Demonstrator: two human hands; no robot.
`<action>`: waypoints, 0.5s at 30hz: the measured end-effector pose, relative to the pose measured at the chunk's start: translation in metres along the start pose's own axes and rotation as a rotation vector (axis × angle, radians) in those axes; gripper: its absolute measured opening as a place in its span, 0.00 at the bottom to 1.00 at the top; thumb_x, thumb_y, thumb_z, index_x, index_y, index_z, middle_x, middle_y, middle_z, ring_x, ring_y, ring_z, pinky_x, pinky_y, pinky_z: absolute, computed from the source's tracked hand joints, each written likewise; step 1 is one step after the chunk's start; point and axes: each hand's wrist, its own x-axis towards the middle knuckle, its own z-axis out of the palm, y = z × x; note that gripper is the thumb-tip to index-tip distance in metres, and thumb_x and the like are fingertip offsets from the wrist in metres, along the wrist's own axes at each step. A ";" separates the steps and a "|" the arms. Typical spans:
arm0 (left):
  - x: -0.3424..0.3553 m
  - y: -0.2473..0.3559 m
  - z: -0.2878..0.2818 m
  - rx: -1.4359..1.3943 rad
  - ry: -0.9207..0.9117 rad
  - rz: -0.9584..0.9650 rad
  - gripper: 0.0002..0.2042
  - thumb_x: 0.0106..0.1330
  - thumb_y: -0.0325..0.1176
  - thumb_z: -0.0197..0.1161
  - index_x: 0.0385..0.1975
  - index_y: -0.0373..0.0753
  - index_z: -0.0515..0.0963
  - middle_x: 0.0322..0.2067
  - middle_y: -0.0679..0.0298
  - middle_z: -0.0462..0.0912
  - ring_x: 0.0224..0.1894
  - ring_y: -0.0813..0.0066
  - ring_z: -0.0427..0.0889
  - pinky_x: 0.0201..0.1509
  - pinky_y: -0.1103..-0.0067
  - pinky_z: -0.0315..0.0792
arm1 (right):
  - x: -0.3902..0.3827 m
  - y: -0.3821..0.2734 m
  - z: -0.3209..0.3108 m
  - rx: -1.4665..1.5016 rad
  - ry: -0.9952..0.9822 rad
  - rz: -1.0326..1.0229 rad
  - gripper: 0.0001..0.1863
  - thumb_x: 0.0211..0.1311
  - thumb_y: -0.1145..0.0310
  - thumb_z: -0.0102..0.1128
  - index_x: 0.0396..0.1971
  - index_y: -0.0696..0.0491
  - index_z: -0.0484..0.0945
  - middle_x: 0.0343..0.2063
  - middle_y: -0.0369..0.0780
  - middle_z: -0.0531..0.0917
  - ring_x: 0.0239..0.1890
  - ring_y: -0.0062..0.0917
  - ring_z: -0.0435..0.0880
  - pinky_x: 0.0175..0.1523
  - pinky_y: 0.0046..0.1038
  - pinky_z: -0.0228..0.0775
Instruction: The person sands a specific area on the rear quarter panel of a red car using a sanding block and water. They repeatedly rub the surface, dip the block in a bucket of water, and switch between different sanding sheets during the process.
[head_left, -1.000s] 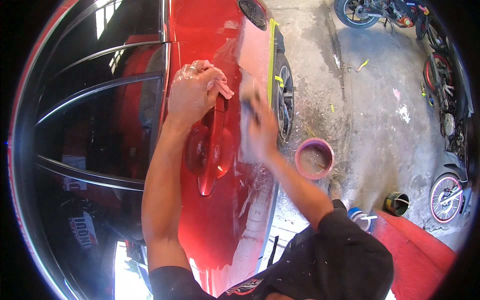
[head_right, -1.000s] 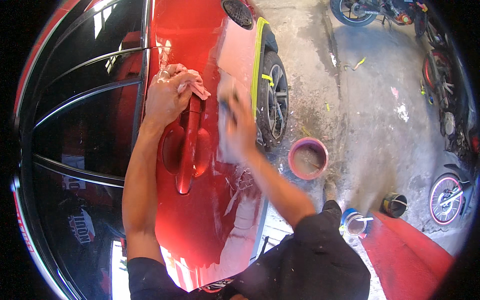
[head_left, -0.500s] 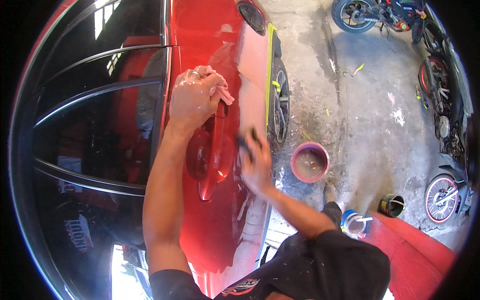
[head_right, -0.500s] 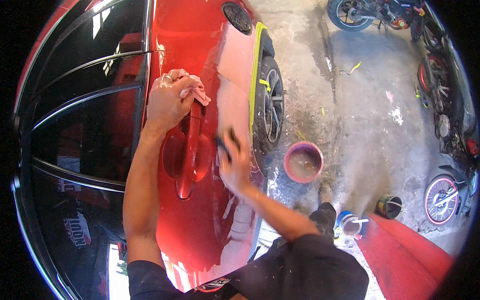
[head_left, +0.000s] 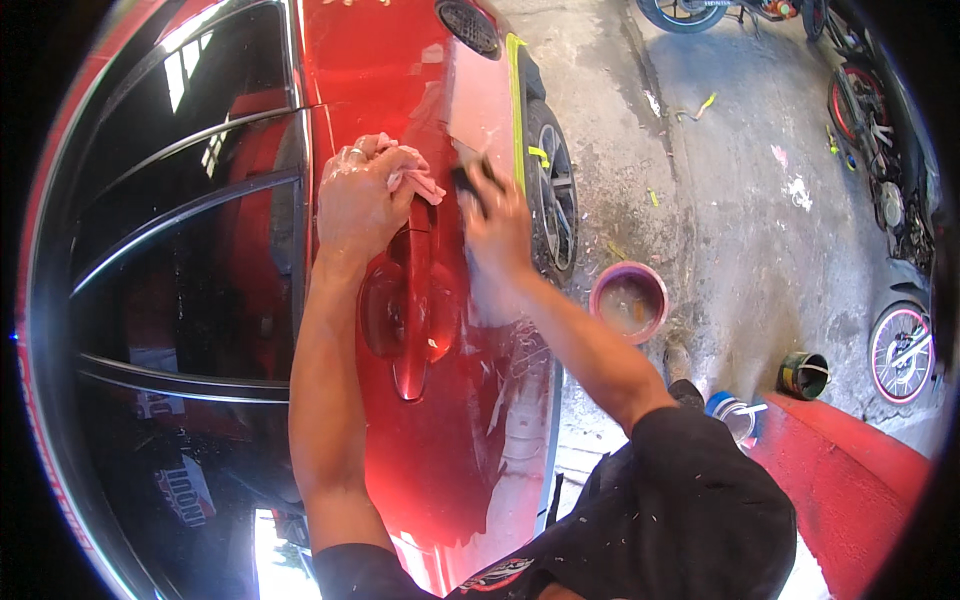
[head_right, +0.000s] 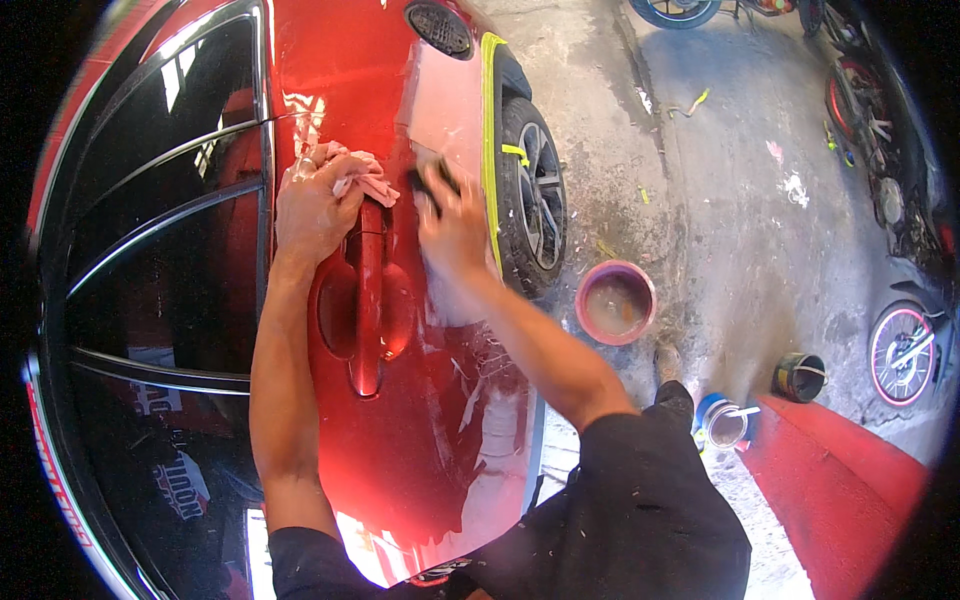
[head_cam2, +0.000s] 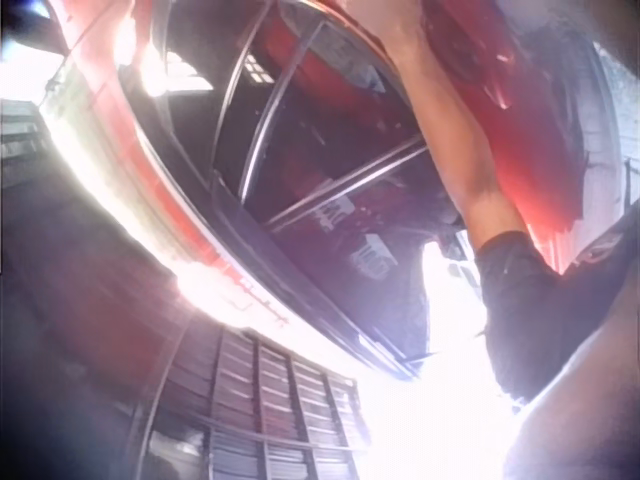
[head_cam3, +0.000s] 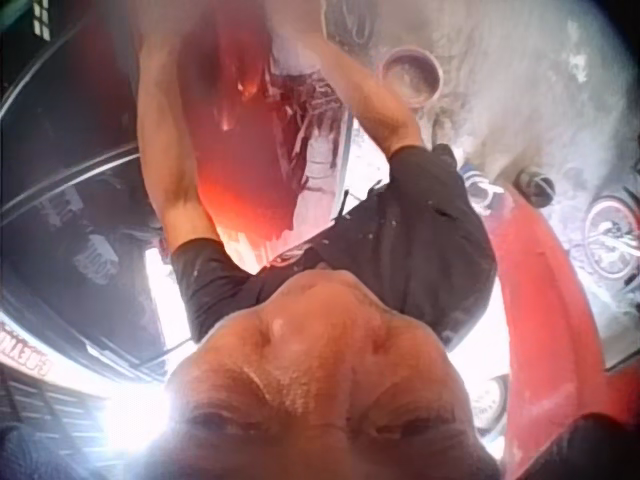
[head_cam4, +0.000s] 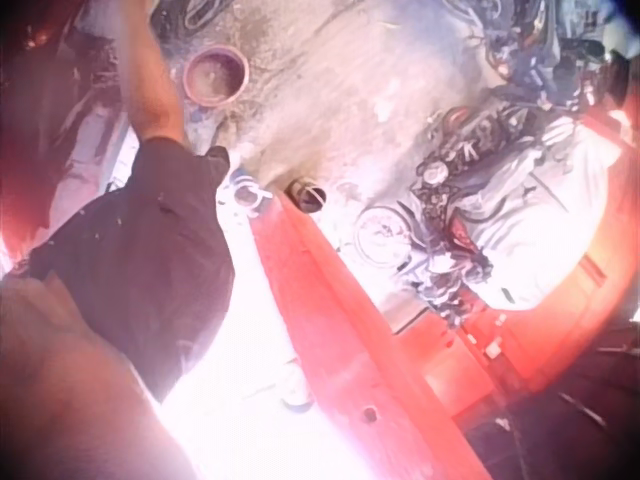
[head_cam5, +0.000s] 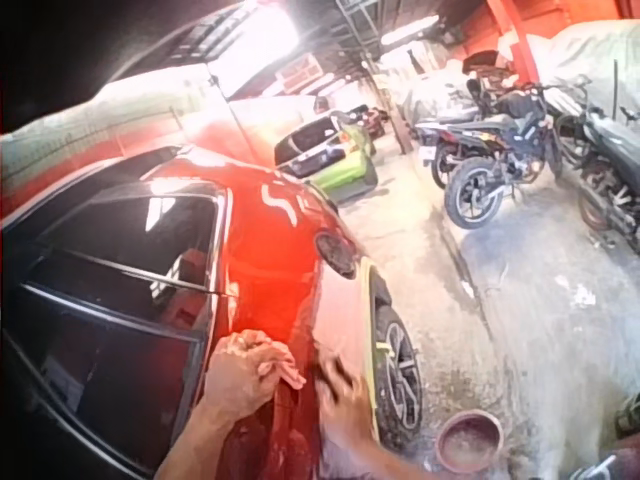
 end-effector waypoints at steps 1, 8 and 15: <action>-0.003 -0.001 -0.001 0.002 -0.003 -0.013 0.08 0.61 0.33 0.68 0.40 0.50 0.87 0.43 0.64 0.86 0.51 0.58 0.83 0.57 0.64 0.74 | -0.034 -0.001 -0.007 0.027 -0.036 0.021 0.24 0.62 0.70 0.67 0.60 0.51 0.82 0.57 0.52 0.79 0.61 0.47 0.76 0.67 0.43 0.68; 0.012 0.008 0.000 0.048 0.028 0.036 0.10 0.62 0.32 0.67 0.42 0.50 0.87 0.44 0.61 0.85 0.49 0.56 0.83 0.56 0.63 0.74 | 0.028 0.023 0.011 -0.138 -0.004 -0.119 0.23 0.61 0.73 0.68 0.58 0.52 0.83 0.57 0.52 0.80 0.58 0.47 0.79 0.65 0.42 0.70; -0.002 0.002 -0.008 0.015 -0.021 -0.016 0.08 0.61 0.33 0.68 0.40 0.49 0.86 0.44 0.60 0.85 0.49 0.55 0.83 0.56 0.62 0.74 | -0.025 0.000 -0.010 0.104 -0.075 0.011 0.25 0.61 0.75 0.66 0.60 0.51 0.81 0.61 0.48 0.79 0.63 0.46 0.77 0.71 0.44 0.66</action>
